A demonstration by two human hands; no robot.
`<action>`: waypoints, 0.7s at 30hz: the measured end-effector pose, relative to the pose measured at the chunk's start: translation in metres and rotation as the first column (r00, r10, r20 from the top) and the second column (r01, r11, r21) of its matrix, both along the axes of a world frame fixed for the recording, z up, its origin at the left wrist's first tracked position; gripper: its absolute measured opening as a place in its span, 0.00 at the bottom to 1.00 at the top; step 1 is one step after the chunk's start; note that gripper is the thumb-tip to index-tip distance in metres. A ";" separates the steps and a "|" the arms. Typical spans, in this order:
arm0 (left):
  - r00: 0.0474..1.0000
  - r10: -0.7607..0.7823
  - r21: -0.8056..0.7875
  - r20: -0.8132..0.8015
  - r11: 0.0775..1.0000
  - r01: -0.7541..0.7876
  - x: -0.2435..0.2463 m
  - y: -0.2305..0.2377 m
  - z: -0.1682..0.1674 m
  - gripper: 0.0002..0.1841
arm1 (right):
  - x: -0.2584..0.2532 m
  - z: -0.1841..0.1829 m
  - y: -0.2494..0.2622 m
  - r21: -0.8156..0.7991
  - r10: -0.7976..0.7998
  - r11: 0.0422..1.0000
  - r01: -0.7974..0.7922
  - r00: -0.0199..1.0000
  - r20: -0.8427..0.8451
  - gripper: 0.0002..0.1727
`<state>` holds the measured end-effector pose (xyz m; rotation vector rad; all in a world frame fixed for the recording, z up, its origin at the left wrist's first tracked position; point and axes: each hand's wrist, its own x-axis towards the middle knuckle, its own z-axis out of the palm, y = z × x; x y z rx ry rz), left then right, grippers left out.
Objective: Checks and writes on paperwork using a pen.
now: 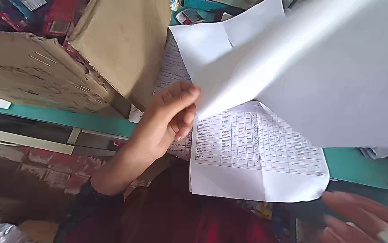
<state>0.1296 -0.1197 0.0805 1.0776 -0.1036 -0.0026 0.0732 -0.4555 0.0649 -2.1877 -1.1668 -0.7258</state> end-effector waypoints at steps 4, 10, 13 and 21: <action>0.952 0.305 -0.043 0.033 0.952 -0.304 0.009 -0.008 0.010 0.15 | 0.015 -0.010 0.026 -0.157 -0.095 0.985 0.070 0.983 -0.158 0.16; 0.876 0.282 0.251 0.391 0.883 -0.396 0.016 -0.005 -0.011 0.20 | 0.021 -0.038 0.027 -0.288 -0.141 0.955 0.078 0.968 -0.206 0.27; 0.780 0.047 0.613 0.625 0.590 -0.526 0.002 -0.008 -0.028 0.16 | 0.021 -0.046 0.028 -0.318 -0.156 0.944 0.090 0.970 -0.189 0.27; 0.918 0.075 0.893 0.390 0.212 -0.396 -0.005 -0.010 -0.052 0.34 | 0.028 -0.030 0.022 -0.241 -0.133 0.969 0.059 0.943 -0.305 0.28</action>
